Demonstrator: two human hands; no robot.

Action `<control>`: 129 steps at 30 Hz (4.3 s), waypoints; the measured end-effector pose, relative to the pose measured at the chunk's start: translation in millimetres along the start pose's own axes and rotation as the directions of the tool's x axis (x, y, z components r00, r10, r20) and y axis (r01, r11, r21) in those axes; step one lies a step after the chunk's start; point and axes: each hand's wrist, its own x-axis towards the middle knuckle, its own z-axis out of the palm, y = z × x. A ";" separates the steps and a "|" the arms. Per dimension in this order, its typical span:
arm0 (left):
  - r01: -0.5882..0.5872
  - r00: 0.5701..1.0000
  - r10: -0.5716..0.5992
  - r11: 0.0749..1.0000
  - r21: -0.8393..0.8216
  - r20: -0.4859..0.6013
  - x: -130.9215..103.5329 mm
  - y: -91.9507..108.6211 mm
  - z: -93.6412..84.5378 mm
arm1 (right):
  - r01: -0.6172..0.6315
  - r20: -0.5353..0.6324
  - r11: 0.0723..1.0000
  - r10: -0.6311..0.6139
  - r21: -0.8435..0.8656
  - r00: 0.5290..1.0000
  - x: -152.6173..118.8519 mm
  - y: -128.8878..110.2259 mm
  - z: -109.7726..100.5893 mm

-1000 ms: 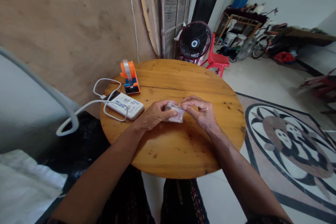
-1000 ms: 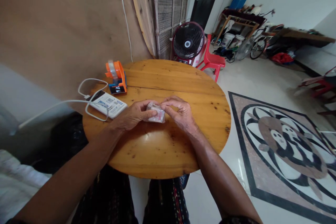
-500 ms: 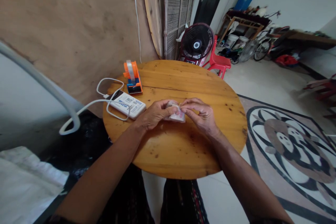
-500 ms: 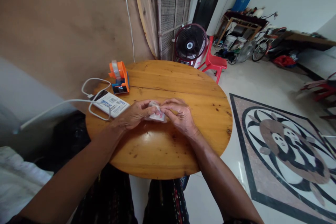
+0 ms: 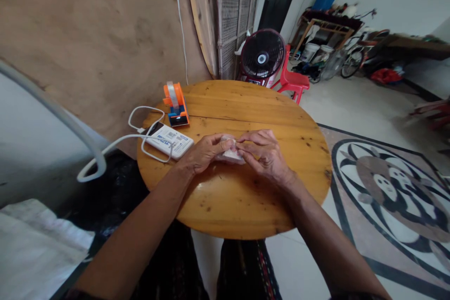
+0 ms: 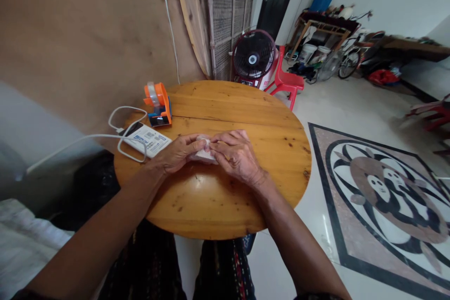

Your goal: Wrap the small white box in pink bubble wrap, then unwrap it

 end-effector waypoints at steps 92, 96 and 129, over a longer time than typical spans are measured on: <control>-0.258 0.883 0.470 0.444 0.858 0.022 9.9 -11.7 0.1 | -0.572 0.315 0.784 0.494 0.241 0.810 -15.1 32.2 16.0; -0.289 0.897 0.443 0.609 0.738 -0.014 8.3 -10.5 -0.1 | -0.616 0.357 0.741 0.517 0.268 0.778 -16.1 34.6 8.7; -0.255 0.922 0.386 0.518 0.817 0.043 13.3 -19.9 -11.3 | -0.579 0.320 0.791 0.507 0.197 0.800 -15.7 30.1 6.6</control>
